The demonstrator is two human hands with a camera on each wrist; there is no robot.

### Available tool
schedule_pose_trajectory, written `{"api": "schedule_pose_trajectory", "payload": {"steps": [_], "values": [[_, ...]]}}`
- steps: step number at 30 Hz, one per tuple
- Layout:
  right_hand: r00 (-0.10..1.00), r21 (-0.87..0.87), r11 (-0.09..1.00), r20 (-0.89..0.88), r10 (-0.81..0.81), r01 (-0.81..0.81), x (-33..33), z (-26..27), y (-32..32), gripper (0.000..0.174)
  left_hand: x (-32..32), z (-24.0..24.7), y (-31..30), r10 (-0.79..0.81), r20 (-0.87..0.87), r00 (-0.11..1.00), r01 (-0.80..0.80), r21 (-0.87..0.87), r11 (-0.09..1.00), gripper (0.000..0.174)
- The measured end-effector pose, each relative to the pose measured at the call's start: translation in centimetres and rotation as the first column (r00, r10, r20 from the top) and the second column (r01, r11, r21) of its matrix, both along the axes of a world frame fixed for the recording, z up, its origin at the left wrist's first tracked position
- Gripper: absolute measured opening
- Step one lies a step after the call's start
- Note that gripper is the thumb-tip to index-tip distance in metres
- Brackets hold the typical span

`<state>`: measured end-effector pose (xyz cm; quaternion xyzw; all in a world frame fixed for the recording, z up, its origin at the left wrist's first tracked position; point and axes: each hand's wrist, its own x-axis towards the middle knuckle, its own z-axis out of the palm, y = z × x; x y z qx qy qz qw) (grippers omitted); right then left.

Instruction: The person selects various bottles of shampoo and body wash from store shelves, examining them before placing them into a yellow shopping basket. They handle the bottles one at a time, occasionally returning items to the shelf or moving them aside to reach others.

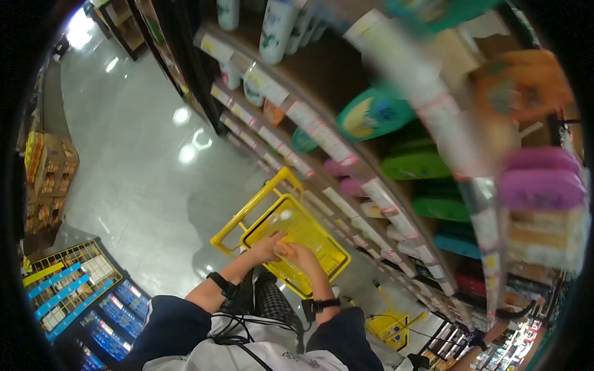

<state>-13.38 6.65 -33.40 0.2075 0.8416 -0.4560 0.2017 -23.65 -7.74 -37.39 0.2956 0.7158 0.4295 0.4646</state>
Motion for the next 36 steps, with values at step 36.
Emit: {"api": "schedule_pose_trajectory", "payload": {"steps": [36], "values": [[0.293,-0.611,0.785,-0.735,-0.612,0.106,3.8,39.4,-25.9,0.038,0.2,43.3,-24.7,-0.256,0.195,0.947,0.013,0.772,0.636,0.075]]}}
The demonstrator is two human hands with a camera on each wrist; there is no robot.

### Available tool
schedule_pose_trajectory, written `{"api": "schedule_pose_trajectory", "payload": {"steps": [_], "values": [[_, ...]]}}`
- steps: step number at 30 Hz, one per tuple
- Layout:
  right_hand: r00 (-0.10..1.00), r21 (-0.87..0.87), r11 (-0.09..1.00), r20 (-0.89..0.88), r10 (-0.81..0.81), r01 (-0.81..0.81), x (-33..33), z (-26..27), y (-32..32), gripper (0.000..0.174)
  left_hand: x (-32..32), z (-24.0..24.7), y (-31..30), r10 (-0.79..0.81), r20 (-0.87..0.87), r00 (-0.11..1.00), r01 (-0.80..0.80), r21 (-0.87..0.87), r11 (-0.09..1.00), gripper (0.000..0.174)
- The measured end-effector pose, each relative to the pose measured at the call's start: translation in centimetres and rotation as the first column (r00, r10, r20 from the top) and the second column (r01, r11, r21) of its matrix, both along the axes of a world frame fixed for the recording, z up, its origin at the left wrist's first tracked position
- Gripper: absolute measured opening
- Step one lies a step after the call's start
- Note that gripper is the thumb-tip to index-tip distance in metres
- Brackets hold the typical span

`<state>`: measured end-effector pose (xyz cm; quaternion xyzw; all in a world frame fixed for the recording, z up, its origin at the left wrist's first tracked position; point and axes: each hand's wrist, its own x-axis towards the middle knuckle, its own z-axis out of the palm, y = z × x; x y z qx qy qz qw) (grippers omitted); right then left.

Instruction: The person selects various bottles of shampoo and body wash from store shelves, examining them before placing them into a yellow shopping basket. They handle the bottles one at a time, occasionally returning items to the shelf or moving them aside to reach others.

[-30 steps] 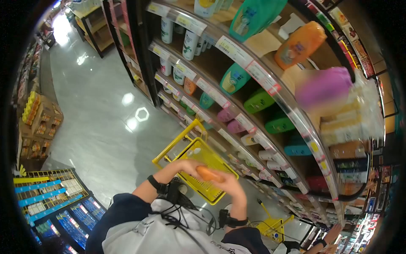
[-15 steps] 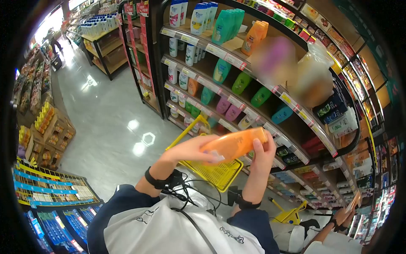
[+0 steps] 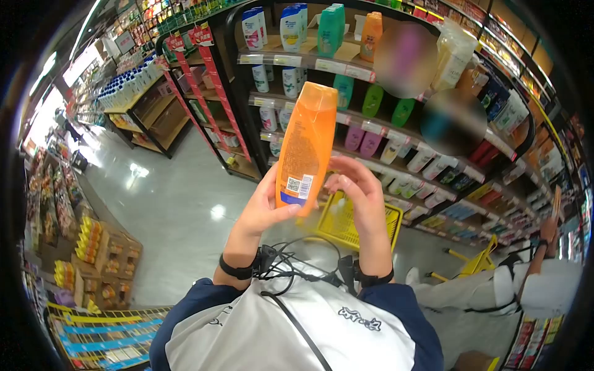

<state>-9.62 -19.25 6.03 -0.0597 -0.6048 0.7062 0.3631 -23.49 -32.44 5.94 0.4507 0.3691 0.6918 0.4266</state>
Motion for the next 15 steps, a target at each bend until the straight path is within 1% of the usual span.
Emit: {"api": "schedule_pose_trajectory", "payload": {"steps": [1,4,5,6,7,8,9,10,11,12,13,14,15], "values": [[1.0,-0.002,1.0,0.007,-0.007,0.007,-1.1,-0.1,-1.2,0.037,-1.2,0.0,-1.3,-0.029,0.01,1.0,0.03,-0.029,0.999,0.075],[0.999,0.006,1.0,0.023,-0.025,0.025,-4.8,0.3,-5.3,0.034,-4.8,-0.4,-4.4,-0.029,-0.069,0.997,0.03,0.012,0.999,0.073],[0.999,0.013,0.999,0.031,-0.036,0.036,-5.8,0.5,-6.3,0.035,-5.5,-0.1,-5.1,0.059,-0.11,0.992,-0.058,0.01,0.998,0.073],[0.997,0.001,0.999,0.065,-0.047,0.048,-6.6,0.8,-7.2,0.041,-5.7,0.2,-5.7,0.142,-0.149,0.979,-0.142,0.008,0.99,0.073],[0.994,0.075,0.993,0.056,-0.093,0.089,-7.3,1.1,-8.2,0.044,-5.9,0.2,-6.0,0.219,-0.188,0.957,-0.222,0.006,0.975,0.073],[0.989,0.149,0.98,0.043,-0.142,0.134,-8.0,1.4,-9.1,0.047,-6.3,0.0,-6.1,0.363,-0.28,0.889,-0.357,0.075,0.931,0.069],[0.981,0.223,0.958,0.029,-0.194,0.182,-8.7,1.5,-9.8,0.051,-6.9,0.0,-6.2,0.464,-0.406,0.788,-0.443,0.151,0.884,0.067],[0.983,0.269,0.947,0.013,-0.184,0.174,-9.4,1.1,-10.2,0.06,-7.3,0.1,-5.9,0.555,-0.507,0.66,-0.507,0.244,0.826,0.066],[0.986,0.21,0.964,-0.024,-0.164,0.165,-10.2,1.0,-10.6,0.061,-7.7,0.2,-5.5,0.636,-0.578,0.511,-0.551,0.348,0.759,0.064],[0.988,0.154,0.976,-0.061,-0.143,0.151,-11.0,0.9,-11.0,0.061,-8.3,-0.4,-4.8,0.694,-0.615,0.374,-0.527,0.475,0.705,0.061],[0.987,0.098,0.986,-0.1,-0.123,0.133,-11.8,0.9,-11.2,0.062,-8.2,-0.5,-4.1,0.73,-0.618,0.292,-0.523,0.536,0.663,0.06],[0.98,0.035,0.99,-0.151,-0.129,0.136,-12.4,1.2,-11.2,0.058,-7.9,-0.5,-3.3,0.763,-0.613,0.206,-0.513,0.596,0.617,0.059],[0.979,-0.051,0.988,-0.14,-0.15,0.144,-12.9,1.5,-10.8,0.055,-7.6,-0.6,-2.3,0.793,-0.598,0.115,-0.496,0.657,0.567,0.059]]}}
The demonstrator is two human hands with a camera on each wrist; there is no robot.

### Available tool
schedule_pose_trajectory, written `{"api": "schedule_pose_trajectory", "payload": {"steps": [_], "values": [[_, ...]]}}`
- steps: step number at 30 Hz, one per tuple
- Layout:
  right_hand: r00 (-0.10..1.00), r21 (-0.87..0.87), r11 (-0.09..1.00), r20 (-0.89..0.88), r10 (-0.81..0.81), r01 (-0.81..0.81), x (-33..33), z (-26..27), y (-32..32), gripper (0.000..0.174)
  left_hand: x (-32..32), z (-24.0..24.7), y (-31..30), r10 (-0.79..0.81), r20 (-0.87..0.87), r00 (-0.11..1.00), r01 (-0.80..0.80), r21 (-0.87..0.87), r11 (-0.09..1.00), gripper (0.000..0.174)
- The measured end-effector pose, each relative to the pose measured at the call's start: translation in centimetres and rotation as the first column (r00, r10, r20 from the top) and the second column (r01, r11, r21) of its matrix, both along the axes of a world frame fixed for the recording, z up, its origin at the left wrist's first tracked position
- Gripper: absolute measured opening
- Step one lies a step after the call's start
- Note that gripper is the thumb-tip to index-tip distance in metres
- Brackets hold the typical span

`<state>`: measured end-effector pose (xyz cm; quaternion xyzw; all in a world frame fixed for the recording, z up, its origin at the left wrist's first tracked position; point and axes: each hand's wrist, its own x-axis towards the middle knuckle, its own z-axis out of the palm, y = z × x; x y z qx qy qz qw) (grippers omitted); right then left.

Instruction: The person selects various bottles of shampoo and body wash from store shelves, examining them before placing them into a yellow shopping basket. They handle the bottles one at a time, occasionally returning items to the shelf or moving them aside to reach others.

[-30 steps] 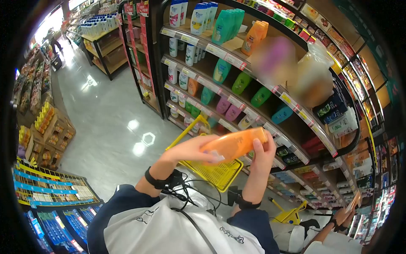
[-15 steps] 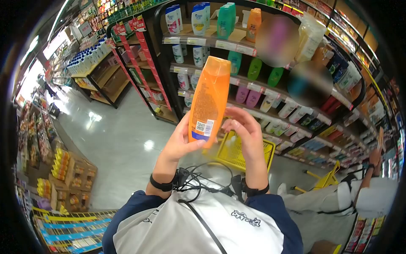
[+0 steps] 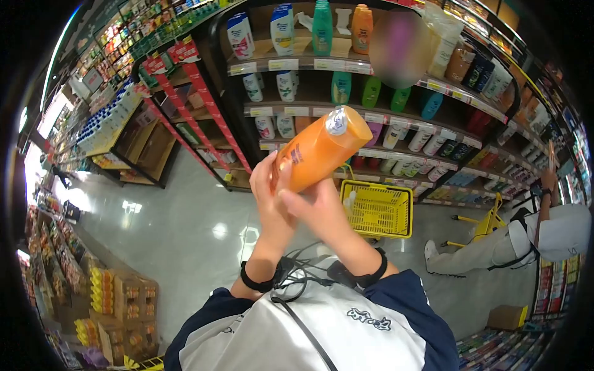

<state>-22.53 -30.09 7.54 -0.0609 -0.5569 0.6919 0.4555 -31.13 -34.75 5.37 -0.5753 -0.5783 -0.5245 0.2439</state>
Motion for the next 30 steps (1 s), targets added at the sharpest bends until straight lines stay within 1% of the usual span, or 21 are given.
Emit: {"api": "schedule_pose_trajectory", "payload": {"steps": [1,2,4,5,6,7,8,9,10,12,14,16,17,19,20,22,23,26,29,30], "values": [[1.0,-0.085,0.996,-0.004,-0.006,0.006,-0.5,0.4,0.7,0.052,0.2,-0.7,0.8,-0.039,-0.004,0.999,0.039,-0.016,0.999,0.057],[1.0,-0.169,0.986,-0.009,-0.01,0.008,-0.9,0.7,1.5,0.05,0.3,-1.2,1.7,-0.039,-0.012,0.999,0.038,-0.045,0.998,0.057],[0.998,-0.158,0.986,-0.035,-0.056,0.05,-1.6,0.1,3.8,0.044,0.3,-2.0,3.2,-0.033,-0.031,0.999,0.029,-0.107,0.994,0.058],[0.997,-0.143,0.988,-0.045,-0.064,0.057,-1.8,-0.3,5.2,0.042,0.0,-2.6,4.0,-0.098,0.031,0.995,0.102,-0.14,0.985,0.058],[0.996,-0.124,0.99,-0.059,-0.067,0.059,-2.2,-0.4,6.8,0.04,-0.4,-2.5,4.6,-0.132,0.013,0.991,0.132,-0.213,0.968,0.057],[0.987,-0.189,0.979,-0.124,-0.102,0.078,-2.5,-0.4,8.6,0.035,-1.3,-2.3,5.1,-0.166,-0.007,0.986,0.157,-0.285,0.946,0.057],[0.982,-0.155,0.977,-0.093,-0.162,0.147,-2.7,-1.1,11.1,0.036,-2.0,-2.2,5.7,-0.199,-0.025,0.98,0.178,-0.358,0.917,0.056],[0.973,-0.119,0.97,-0.064,-0.222,0.214,-2.7,-2.2,14.2,0.036,-2.6,-2.4,6.6,-0.172,-0.053,0.984,0.137,-0.397,0.908,0.052],[0.958,-0.083,0.957,-0.035,-0.283,0.28,-2.6,-2.6,17.2,0.036,-3.2,-2.6,7.3,-0.175,-0.018,0.984,0.151,-0.428,0.891,0.051],[0.906,0.026,0.905,-0.022,-0.423,0.424,-2.5,-1.3,23.3,0.041,-4.4,-3.1,8.8,-0.174,0.061,0.983,0.181,-0.486,0.855,0.049],[0.892,0.164,0.882,0.016,-0.451,0.443,-2.0,0.4,30.4,0.045,-5.6,-3.9,10.1,-0.156,0.151,0.976,0.21,-0.462,0.862,0.042],[0.861,0.18,0.843,-0.057,-0.505,0.506,-2.9,2.2,35.5,0.047,-6.1,-4.9,11.5,-0.114,0.231,0.966,0.213,-0.464,0.86,0.036],[0.862,0.173,0.845,-0.073,-0.502,0.507,-3.7,2.4,37.8,0.048,-6.1,-4.9,12.2,-0.078,0.242,0.967,0.191,-0.488,0.852,0.034],[0.862,0.156,0.847,-0.102,-0.497,0.507,-5.1,1.9,41.6,0.049,-6.2,-5.2,13.4,-0.065,0.239,0.969,0.188,-0.536,0.823,0.034],[0.867,0.183,0.848,-0.113,-0.485,0.498,-5.7,1.7,42.8,0.049,-6.2,-5.3,13.9,-0.058,0.236,0.97,0.184,-0.56,0.808,0.034],[0.878,0.233,0.847,-0.139,-0.457,0.478,-7.2,1.2,44.8,0.05,-6.4,-5.4,14.8,-0.071,0.237,0.969,0.193,-0.542,0.818,0.033],[0.874,0.211,0.848,-0.091,-0.477,0.485,-7.6,0.6,45.9,0.049,-6.5,-5.4,15.1,-0.077,0.235,0.969,0.195,-0.535,0.822,0.033],[0.857,0.273,0.814,-0.103,-0.505,0.513,-8.3,-0.3,47.9,0.049,-7.1,-5.5,15.8,-0.003,0.261,0.965,0.159,-0.581,0.799,0.032],[0.819,0.292,0.785,0.008,-0.574,0.547,-8.2,-0.6,48.1,0.048,-7.3,-5.6,16.4,0.074,0.277,0.958,0.115,-0.607,0.786,0.032],[0.826,0.282,0.793,0.004,-0.564,0.541,-8.1,-0.7,48.1,0.048,-7.3,-5.8,16.5,0.081,0.303,0.95,0.127,-0.606,0.786,0.032]]}}
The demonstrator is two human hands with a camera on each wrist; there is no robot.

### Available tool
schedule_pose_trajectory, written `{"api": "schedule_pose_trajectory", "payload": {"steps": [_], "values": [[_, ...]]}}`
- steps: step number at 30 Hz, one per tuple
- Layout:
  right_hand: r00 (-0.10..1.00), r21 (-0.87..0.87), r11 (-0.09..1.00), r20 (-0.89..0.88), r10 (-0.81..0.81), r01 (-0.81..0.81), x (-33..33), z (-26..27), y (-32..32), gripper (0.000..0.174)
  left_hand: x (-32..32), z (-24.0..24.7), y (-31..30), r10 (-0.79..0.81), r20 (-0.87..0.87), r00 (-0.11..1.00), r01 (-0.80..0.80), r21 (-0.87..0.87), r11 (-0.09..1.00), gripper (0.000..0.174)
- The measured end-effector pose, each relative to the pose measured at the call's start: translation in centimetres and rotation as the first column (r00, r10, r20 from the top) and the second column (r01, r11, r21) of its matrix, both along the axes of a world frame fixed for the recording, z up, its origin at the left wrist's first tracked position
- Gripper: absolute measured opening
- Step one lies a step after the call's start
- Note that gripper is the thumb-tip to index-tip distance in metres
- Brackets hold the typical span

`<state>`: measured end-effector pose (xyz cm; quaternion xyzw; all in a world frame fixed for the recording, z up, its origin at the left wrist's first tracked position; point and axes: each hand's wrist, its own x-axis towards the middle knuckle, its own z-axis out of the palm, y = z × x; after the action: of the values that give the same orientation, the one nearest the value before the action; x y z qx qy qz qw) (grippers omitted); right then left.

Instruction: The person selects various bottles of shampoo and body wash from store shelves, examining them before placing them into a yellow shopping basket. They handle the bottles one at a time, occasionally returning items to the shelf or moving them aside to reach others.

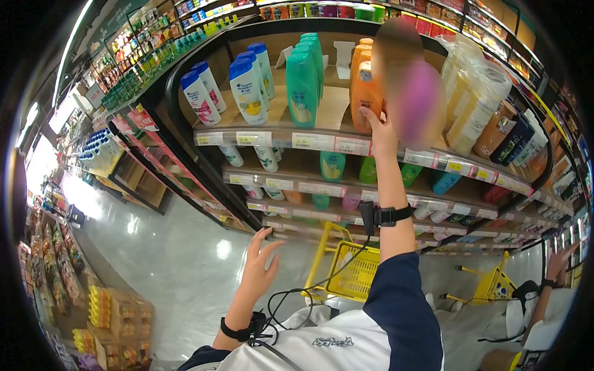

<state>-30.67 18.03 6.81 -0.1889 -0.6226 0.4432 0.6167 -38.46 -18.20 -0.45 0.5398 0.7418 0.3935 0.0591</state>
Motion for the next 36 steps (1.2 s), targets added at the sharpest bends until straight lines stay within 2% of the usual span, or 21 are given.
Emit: {"api": "schedule_pose_trajectory", "payload": {"steps": [2,5,8,9,13,16,17,19,20,22,23,24,25,26,28,29,32,33,36], "values": [[1.0,-0.013,1.0,-0.02,0.021,-0.021,-0.1,-0.2,0.2,0.048,0.0,-0.7,0.6,0.01,0.053,0.999,-0.01,-0.005,1.0,0.032],[0.988,-0.076,0.991,0.111,-0.103,0.112,-0.1,0.3,-0.3,0.048,0.4,-0.9,1.4,-0.033,0.148,0.988,0.03,0.026,0.999,0.033],[0.966,0.035,0.981,0.17,-0.193,0.19,-0.4,1.0,-0.9,0.047,0.8,-0.8,2.4,-0.073,0.131,0.989,0.069,0.036,0.997,0.03],[0.975,0.017,0.989,0.168,-0.145,0.144,-0.4,1.0,-0.9,0.048,1.0,-0.8,2.6,-0.085,0.124,0.989,0.081,0.036,0.996,0.03],[0.885,0.21,0.934,0.313,-0.345,0.289,0.1,0.2,-0.2,0.05,1.8,-1.2,3.2,-0.118,0.158,0.98,0.115,0.024,0.993,0.029],[0.807,0.486,0.764,0.179,-0.563,0.425,2.3,-0.1,-2.5,0.05,2.4,-1.4,3.1,-0.14,0.212,0.967,0.143,0.001,0.99,0.029],[0.853,0.475,0.795,0.154,-0.498,0.378,3.8,-0.3,-4.1,0.043,2.6,-1.4,2.9,-0.146,0.232,0.962,0.153,-0.013,0.988,0.029],[0.953,0.27,0.942,0.17,-0.251,0.2,7.2,-1.3,-8.3,0.034,2.9,-1.5,2.9,-0.166,0.255,0.952,0.177,-0.018,0.984,0.029],[0.965,0.158,0.982,0.225,-0.135,0.101,9.2,-2.8,-9.8,0.03,3.0,-1.9,2.7,-0.181,0.261,0.948,0.191,-0.016,0.981,0.03],[0.961,-0.131,0.989,0.26,0.098,-0.066,13.7,-7.0,-12.3,0.023,3.0,-2.3,2.4,-0.226,0.262,0.938,0.239,-0.016,0.971,0.03],[0.955,-0.277,0.958,0.256,0.15,-0.076,15.7,-9.1,-13.6,0.021,3.1,-2.5,2.2,-0.258,0.262,0.93,0.272,-0.021,0.962,0.031],[0.935,-0.364,0.931,0.335,0.115,0.015,18.0,-11.5,-14.8,0.023,3.2,-2.8,2.0,-0.29,0.266,0.919,0.307,-0.022,0.952,0.031],[0.861,-0.376,0.918,0.502,0.086,0.127,20.6,-13.8,-15.9,0.026,3.4,-3.1,1.7,-0.342,0.228,0.912,0.346,0.026,0.938,0.03],[0.754,-0.369,0.898,0.653,0.069,0.238,23.0,-15.6,-17.5,0.028,3.8,-3.8,1.3,-0.355,0.368,0.859,0.373,0.024,0.927,0.029],[0.704,-0.383,0.881,0.706,0.085,0.278,26.3,-17.2,-21.2,0.03,4.1,-5.7,1.1,-0.357,0.612,0.706,0.428,0.034,0.903,0.029],[0.679,-0.387,0.873,0.729,0.092,0.298,27.6,-17.5,-23.2,0.031,4.1,-6.5,1.0,-0.402,0.642,0.654,0.492,0.044,0.87,0.029],[0.686,-0.433,0.854,0.716,0.132,0.288,30.4,-15.8,-29.1,0.031,3.9,-9.2,0.3,-0.388,0.753,0.532,0.543,0.048,0.839,0.03],[0.692,-0.447,0.843,0.71,0.13,0.299,31.5,-15.6,-30.5,0.032,4.2,-9.6,-0.1,-0.374,0.762,0.528,0.521,0.056,0.851,0.029],[0.702,-0.494,0.807,0.697,0.145,0.324,34.6,-15.4,-34.8,0.033,5.1,-11.6,-1.2,-0.199,0.865,0.461,0.419,-0.014,0.908,0.031]]}}
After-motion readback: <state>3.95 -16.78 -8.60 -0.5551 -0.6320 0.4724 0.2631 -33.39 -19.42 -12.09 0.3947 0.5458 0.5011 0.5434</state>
